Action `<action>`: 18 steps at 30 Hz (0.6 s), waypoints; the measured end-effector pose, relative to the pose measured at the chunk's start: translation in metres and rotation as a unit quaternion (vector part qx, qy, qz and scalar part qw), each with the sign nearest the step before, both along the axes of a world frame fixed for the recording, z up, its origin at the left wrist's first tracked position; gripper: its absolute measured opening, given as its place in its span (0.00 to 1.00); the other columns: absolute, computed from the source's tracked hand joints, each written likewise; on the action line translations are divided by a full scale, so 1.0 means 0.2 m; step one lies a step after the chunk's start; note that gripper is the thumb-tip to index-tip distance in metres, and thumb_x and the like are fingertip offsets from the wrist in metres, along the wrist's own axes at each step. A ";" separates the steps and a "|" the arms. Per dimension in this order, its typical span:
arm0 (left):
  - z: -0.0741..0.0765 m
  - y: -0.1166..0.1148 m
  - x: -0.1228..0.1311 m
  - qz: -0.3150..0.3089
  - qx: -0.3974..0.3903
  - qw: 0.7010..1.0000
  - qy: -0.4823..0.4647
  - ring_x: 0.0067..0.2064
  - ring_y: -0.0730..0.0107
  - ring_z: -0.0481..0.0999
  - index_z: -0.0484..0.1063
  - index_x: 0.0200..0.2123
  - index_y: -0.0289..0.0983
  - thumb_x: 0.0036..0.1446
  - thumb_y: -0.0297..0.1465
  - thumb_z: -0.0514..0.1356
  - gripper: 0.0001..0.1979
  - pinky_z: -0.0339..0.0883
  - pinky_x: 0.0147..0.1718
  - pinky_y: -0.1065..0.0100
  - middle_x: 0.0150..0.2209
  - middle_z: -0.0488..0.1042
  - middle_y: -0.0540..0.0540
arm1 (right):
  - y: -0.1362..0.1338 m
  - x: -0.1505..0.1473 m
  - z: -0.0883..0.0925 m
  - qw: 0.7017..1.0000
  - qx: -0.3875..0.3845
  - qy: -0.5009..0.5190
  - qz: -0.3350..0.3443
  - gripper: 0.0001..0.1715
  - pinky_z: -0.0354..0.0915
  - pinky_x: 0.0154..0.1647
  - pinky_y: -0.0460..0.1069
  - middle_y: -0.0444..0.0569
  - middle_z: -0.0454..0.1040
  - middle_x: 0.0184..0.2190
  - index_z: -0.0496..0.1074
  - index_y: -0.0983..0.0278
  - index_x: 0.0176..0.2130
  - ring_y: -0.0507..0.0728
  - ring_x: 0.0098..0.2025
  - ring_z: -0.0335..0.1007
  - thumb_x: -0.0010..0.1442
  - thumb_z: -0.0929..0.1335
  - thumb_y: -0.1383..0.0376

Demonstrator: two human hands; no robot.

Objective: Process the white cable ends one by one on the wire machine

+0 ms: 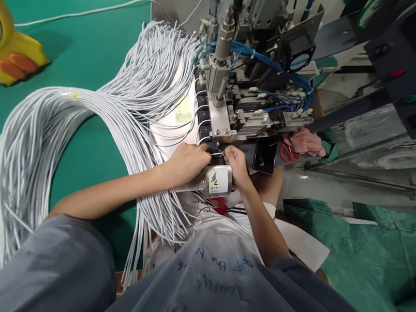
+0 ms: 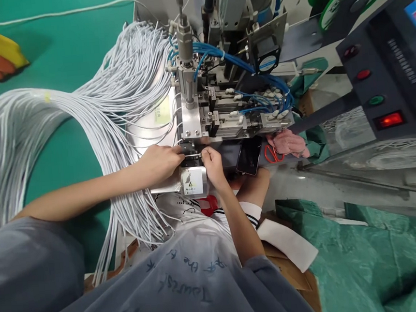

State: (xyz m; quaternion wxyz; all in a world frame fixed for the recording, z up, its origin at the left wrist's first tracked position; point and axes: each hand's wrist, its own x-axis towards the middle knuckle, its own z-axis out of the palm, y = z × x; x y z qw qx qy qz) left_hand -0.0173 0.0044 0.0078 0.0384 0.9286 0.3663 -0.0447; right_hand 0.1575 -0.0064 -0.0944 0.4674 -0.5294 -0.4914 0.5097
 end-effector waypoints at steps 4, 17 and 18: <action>-0.03 0.00 -0.01 -0.003 0.031 0.999 -0.018 0.24 0.65 0.74 0.72 0.28 0.31 0.52 0.21 0.52 0.09 0.48 0.18 0.69 0.27 0.72 0.41 | 0.00 0.01 0.03 0.998 0.010 -0.054 -0.027 0.25 0.49 0.21 0.45 0.38 0.50 0.18 0.56 0.61 0.23 0.49 0.21 0.47 0.56 0.62 0.45; 0.00 0.06 -0.03 0.074 0.068 0.995 -0.024 0.27 0.63 0.74 0.73 0.32 0.28 0.54 0.18 0.47 0.14 0.53 0.22 0.68 0.27 0.75 0.37 | -0.56 -0.36 0.21 0.959 0.020 -0.203 0.198 0.10 0.63 0.32 0.48 0.47 0.79 0.29 0.76 0.60 0.33 0.56 0.29 0.71 0.57 0.66 0.62; 0.01 0.04 -0.02 0.057 0.063 0.996 -0.040 0.26 0.65 0.73 0.73 0.31 0.29 0.55 0.19 0.48 0.13 0.52 0.22 0.68 0.27 0.74 0.38 | -0.57 -0.39 0.19 0.960 0.012 -0.192 0.204 0.10 0.63 0.32 0.48 0.47 0.79 0.29 0.76 0.61 0.32 0.56 0.30 0.72 0.57 0.65 0.63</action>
